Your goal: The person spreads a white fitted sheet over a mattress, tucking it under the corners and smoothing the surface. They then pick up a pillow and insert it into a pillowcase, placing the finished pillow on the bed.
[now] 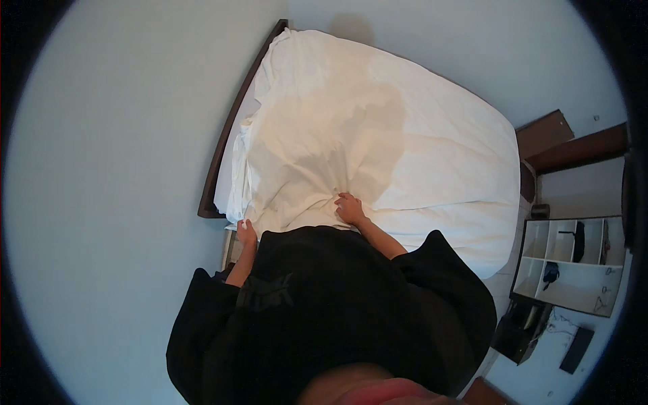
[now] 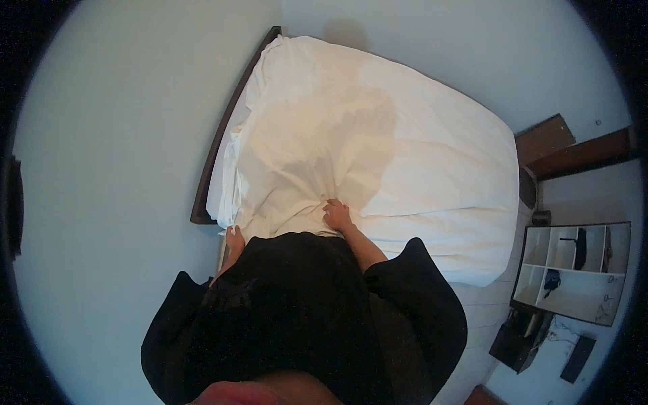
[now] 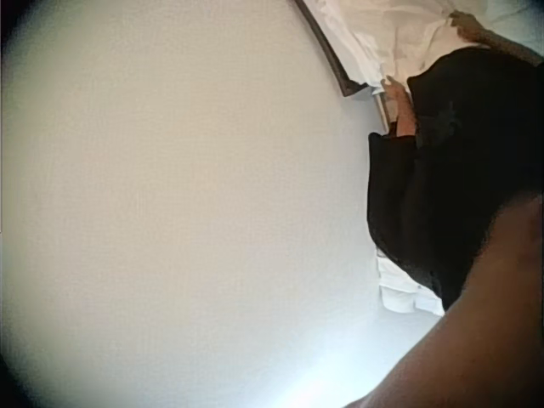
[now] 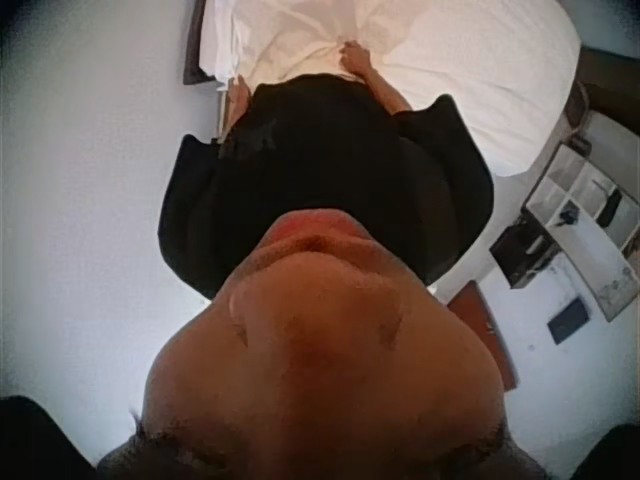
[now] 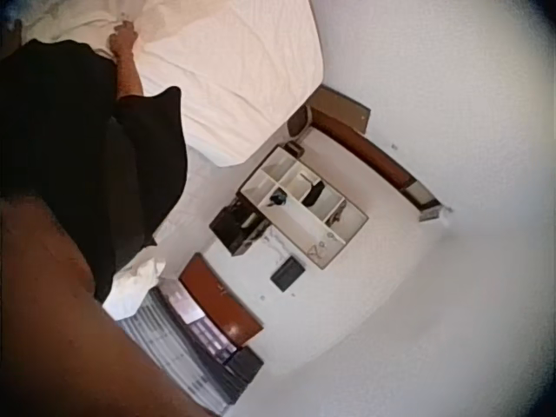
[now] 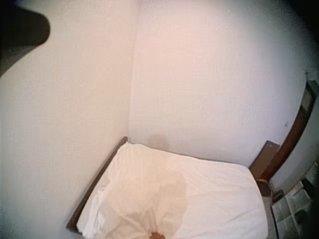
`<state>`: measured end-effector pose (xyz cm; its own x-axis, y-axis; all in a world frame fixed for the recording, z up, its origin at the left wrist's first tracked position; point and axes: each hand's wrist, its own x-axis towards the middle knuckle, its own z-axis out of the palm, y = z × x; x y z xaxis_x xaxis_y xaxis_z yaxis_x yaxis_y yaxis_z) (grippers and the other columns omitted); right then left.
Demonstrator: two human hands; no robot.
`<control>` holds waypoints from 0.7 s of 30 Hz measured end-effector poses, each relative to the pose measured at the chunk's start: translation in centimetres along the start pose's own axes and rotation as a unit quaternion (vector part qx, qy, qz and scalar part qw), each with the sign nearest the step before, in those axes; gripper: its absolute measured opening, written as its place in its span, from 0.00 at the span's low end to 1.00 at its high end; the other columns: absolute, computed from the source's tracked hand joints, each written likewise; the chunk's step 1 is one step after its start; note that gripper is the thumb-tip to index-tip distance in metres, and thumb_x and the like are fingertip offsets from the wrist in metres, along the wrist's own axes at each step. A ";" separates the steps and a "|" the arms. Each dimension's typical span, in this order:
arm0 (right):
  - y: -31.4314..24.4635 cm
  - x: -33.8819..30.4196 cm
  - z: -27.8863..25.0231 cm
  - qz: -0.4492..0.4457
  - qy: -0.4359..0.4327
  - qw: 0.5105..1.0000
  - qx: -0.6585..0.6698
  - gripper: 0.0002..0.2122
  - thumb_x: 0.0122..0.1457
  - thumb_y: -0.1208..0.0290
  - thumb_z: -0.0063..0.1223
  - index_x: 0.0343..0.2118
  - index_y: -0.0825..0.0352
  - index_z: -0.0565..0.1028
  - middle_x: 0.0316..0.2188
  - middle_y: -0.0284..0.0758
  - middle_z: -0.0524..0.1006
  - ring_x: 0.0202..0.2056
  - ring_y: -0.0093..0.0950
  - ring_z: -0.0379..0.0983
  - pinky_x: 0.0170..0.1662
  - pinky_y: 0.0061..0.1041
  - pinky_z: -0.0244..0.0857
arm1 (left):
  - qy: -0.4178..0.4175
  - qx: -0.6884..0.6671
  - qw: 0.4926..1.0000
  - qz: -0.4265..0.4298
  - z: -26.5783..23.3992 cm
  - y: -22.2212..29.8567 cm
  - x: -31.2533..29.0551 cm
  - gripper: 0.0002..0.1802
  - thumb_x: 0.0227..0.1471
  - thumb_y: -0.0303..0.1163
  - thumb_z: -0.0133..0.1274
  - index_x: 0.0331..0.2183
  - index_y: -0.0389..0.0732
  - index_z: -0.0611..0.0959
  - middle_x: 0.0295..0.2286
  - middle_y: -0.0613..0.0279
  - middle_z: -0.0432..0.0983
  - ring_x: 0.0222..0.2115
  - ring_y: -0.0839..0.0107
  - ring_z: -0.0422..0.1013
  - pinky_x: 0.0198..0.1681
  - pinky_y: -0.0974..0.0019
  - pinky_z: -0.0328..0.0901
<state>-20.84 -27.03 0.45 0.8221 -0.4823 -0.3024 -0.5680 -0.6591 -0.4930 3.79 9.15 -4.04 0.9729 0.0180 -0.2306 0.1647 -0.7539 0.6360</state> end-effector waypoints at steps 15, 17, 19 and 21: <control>-0.1 0.6 -0.4 0.008 -0.018 1.000 -0.005 0.15 0.54 0.64 0.57 0.46 0.58 0.82 0.60 0.36 0.71 0.63 0.35 0.64 0.62 0.49 0.58 | 0.070 -0.046 0.996 -0.018 -0.3 -3.8 -0.1 0.26 0.58 0.46 0.54 0.47 0.33 0.80 0.42 0.38 0.80 0.45 0.42 0.75 0.49 0.45 0.67; 0.0 0.5 -0.3 -0.017 -0.002 1.000 0.007 0.15 0.54 0.64 0.57 0.45 0.58 0.82 0.60 0.36 0.71 0.63 0.35 0.64 0.62 0.49 0.58 | 0.070 -0.033 0.996 -0.033 -0.5 -3.0 -0.6 0.29 0.58 0.49 0.55 0.48 0.32 0.80 0.42 0.38 0.79 0.45 0.42 0.75 0.50 0.45 0.66; 0.0 0.5 -0.3 -0.018 -0.001 1.000 0.007 0.15 0.54 0.64 0.58 0.45 0.58 0.82 0.60 0.36 0.71 0.63 0.36 0.64 0.62 0.49 0.58 | 0.060 -0.029 0.997 -0.045 -0.5 -2.2 -1.0 0.32 0.57 0.53 0.56 0.48 0.32 0.81 0.43 0.38 0.79 0.46 0.43 0.75 0.50 0.45 0.66; -0.1 0.4 -0.3 0.002 -0.011 1.000 -0.001 0.15 0.54 0.64 0.58 0.45 0.58 0.81 0.60 0.36 0.71 0.63 0.36 0.64 0.62 0.49 0.58 | 0.057 -0.033 0.997 -0.028 -0.5 -1.6 -1.1 0.33 0.57 0.55 0.57 0.47 0.32 0.82 0.43 0.38 0.80 0.46 0.44 0.76 0.50 0.47 0.67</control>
<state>-20.46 -27.40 0.62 0.8210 -0.4717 -0.3218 -0.5707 -0.6590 -0.4900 2.52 10.66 -4.43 0.9734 0.1357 -0.1844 0.2257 -0.7044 0.6729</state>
